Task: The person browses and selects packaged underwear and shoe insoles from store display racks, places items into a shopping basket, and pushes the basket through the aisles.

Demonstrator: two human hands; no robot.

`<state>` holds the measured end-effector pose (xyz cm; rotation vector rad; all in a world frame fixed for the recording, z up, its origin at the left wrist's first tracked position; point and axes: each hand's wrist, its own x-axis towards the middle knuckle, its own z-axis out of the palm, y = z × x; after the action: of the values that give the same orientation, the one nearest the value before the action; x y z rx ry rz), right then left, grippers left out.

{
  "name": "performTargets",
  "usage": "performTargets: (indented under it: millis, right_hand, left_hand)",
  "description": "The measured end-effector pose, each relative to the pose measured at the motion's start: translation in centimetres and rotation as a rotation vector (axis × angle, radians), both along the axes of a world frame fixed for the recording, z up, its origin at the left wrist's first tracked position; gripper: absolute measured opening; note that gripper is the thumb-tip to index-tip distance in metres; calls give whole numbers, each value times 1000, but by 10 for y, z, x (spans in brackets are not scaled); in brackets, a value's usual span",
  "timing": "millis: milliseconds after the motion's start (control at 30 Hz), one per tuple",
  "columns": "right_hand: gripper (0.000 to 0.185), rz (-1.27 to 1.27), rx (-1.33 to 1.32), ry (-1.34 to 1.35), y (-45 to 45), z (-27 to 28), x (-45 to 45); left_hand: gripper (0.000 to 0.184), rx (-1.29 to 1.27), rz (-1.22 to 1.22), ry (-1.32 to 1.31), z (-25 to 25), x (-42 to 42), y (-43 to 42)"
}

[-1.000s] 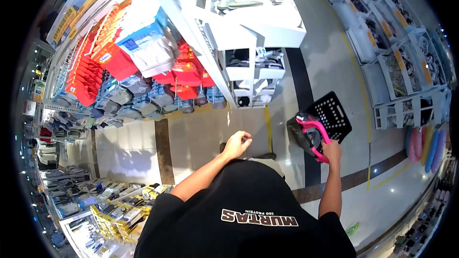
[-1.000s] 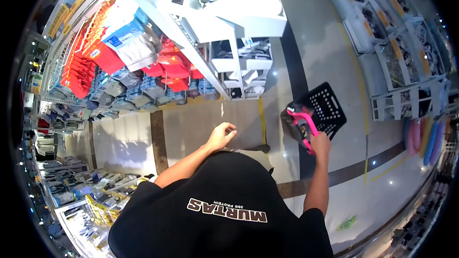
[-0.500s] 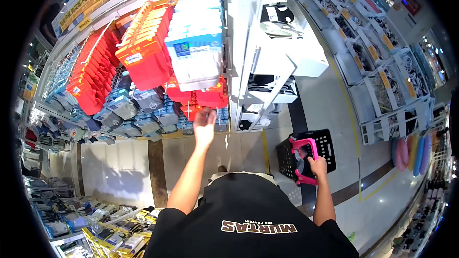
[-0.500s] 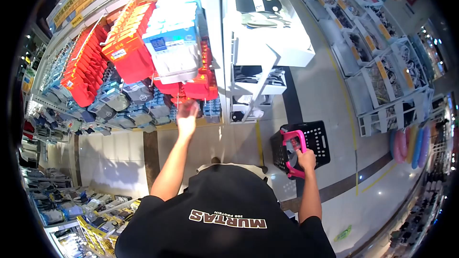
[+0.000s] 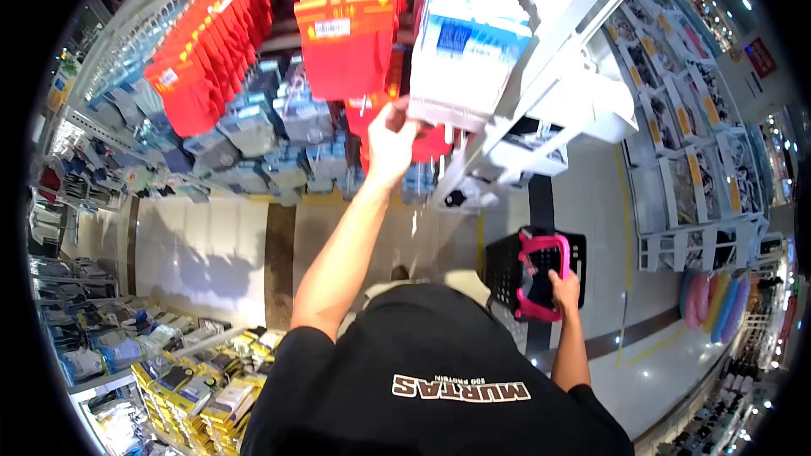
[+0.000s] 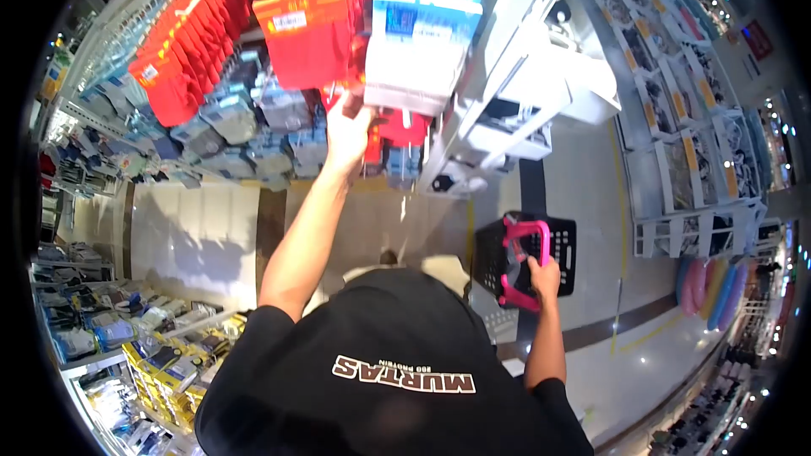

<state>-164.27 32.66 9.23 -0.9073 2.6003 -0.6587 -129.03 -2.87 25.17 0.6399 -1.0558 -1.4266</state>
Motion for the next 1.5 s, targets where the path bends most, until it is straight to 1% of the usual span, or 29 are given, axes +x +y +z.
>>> performTargets:
  millis: [33, 67, 133, 167, 367, 467, 567, 600, 667, 700, 733, 800, 867, 900, 933, 1000, 1033, 1100, 1133, 1200, 1233, 1267, 1333, 1367, 1400, 1467, 1500]
  right_hand:
    - [36, -22, 4, -109, 2, -3, 0]
    - [33, -97, 116, -129, -9, 18, 14]
    - [30, -129, 49, -210, -13, 14, 20]
    - [29, -116, 54, -186, -15, 12, 21]
    - [32, -111, 58, -255, -20, 7, 28]
    - [32, -78, 69, -189, -20, 12, 36]
    - [33, -70, 29, -175, -19, 20, 46]
    - [33, -72, 3, -177, -17, 19, 45]
    - [34, -50, -50, -199, -14, 9, 43]
    - [35, -20, -69, -149, -11, -2, 39]
    - [44, -26, -36, -222, -14, 6, 44]
    - [44, -18, 0, -221, -16, 6, 44]
    - [44, -13, -10, -268, -19, 8, 43]
    - [44, -12, -15, -295, -20, 8, 44]
    - [45, -6, -7, -309, -22, 9, 46]
    - [45, -3, 7, -336, -22, 12, 49]
    - [46, -1, 20, -338, -23, 14, 50]
    - [39, -1, -13, -337, -24, 16, 54]
    - [35, -3, -32, -339, -25, 16, 55]
    - [35, -19, -39, -362, -26, 13, 57]
    - [34, -28, -41, -373, -26, 12, 58]
    - [34, -21, -48, -387, -25, 10, 59]
    - [33, -39, -74, -402, -28, 20, 66]
    - [32, -25, -107, -423, -27, 16, 63]
    - [39, -16, -73, -451, -28, 20, 61]
    - [50, 167, -185, 39, -26, -4, 42]
    - [55, 86, -239, -117, -30, 3, 36]
  left_hand:
    - [25, -17, 18, -39, 0, 3, 3]
    - [24, 1, 7, -11, 3, 5, 8]
    - [25, 12, 18, -2, -2, 7, 6]
    - [28, 30, 8, -9, -2, 9, 6]
    - [36, 1, -50, -41, 6, 17, 8]
    - [42, 26, -78, -37, -2, 20, 6]
    - [46, -60, 99, -159, -8, 26, 1]
    - [48, -149, 244, -95, -20, 28, -8]
    - [48, -127, 601, -212, -23, 45, -23]
    - [51, -82, 698, -247, 5, 54, -20]
    - [55, -189, 857, -334, 16, 62, -27]
    - [64, -352, 985, -503, 18, 77, -54]
    - [71, -296, 859, -499, 32, 83, -71]
    - [71, -362, 888, -552, 37, 84, -78]
    - [72, -312, 731, -428, 45, 87, -85]
    - [58, -288, 595, -228, 63, 82, -82]
    - [51, -256, 542, -218, 65, 82, -80]
    - [39, -198, 435, -200, 69, 84, -78]
    - [34, -187, 420, -163, 65, 84, -80]
    - [25, -163, 385, -90, 58, 81, -81]
    - [24, -120, 370, -59, 58, 80, -77]
    - [24, -121, 396, -100, 56, 81, -74]
    - [26, -128, 414, -167, 44, 85, -74]
    - [27, -120, 436, -230, 34, 87, -71]
    - [28, -113, 455, -293, 21, 91, -66]
    - [30, 13, 464, -241, -12, 90, -46]
    - [28, 30, 480, -313, -41, 93, -38]
